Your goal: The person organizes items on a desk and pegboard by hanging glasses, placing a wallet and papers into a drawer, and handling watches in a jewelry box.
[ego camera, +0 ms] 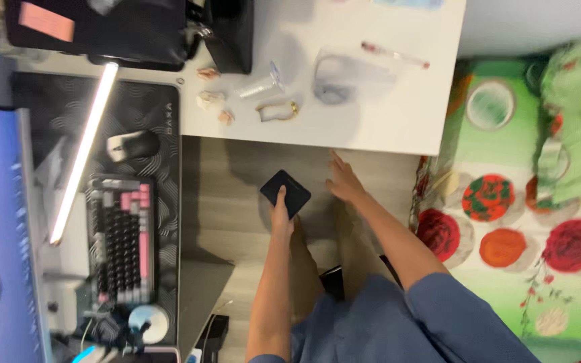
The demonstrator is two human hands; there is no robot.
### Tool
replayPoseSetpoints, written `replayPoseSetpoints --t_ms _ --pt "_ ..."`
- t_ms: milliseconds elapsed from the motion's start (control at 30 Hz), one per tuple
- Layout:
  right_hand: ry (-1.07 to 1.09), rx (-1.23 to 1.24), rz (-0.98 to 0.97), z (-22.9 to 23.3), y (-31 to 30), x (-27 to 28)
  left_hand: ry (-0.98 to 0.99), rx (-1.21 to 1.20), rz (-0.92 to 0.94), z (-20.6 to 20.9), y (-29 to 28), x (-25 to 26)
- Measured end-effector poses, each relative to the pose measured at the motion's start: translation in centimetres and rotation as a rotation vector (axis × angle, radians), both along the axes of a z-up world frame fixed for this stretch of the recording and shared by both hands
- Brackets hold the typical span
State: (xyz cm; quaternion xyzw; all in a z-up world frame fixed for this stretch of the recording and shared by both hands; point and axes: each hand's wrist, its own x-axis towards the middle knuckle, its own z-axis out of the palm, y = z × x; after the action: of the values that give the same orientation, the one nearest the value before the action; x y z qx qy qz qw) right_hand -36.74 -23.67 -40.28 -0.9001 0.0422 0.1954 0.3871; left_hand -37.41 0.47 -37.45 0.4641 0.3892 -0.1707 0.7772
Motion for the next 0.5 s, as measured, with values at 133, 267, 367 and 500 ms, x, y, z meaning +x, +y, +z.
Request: replayPoseSetpoints --t_ms 133,267,367,500 --pt "0.274 -0.134 -0.024 -1.2 1.6 -0.2 0.082 0.154 -0.159 -3.5 -0.5 0.1" --pt "0.400 -0.447 0.072 -4.0 2.6 2.0 0.071 0.090 -0.193 -5.8 -0.3 0.8" --pt "0.451 -0.595 0.138 -5.5 2.6 2.3 0.067 0.078 -0.163 -6.3 -0.6 1.5" --pt "0.272 -0.656 0.120 -6.5 2.0 2.4 0.063 0.036 -0.143 -6.4 -0.6 1.9"
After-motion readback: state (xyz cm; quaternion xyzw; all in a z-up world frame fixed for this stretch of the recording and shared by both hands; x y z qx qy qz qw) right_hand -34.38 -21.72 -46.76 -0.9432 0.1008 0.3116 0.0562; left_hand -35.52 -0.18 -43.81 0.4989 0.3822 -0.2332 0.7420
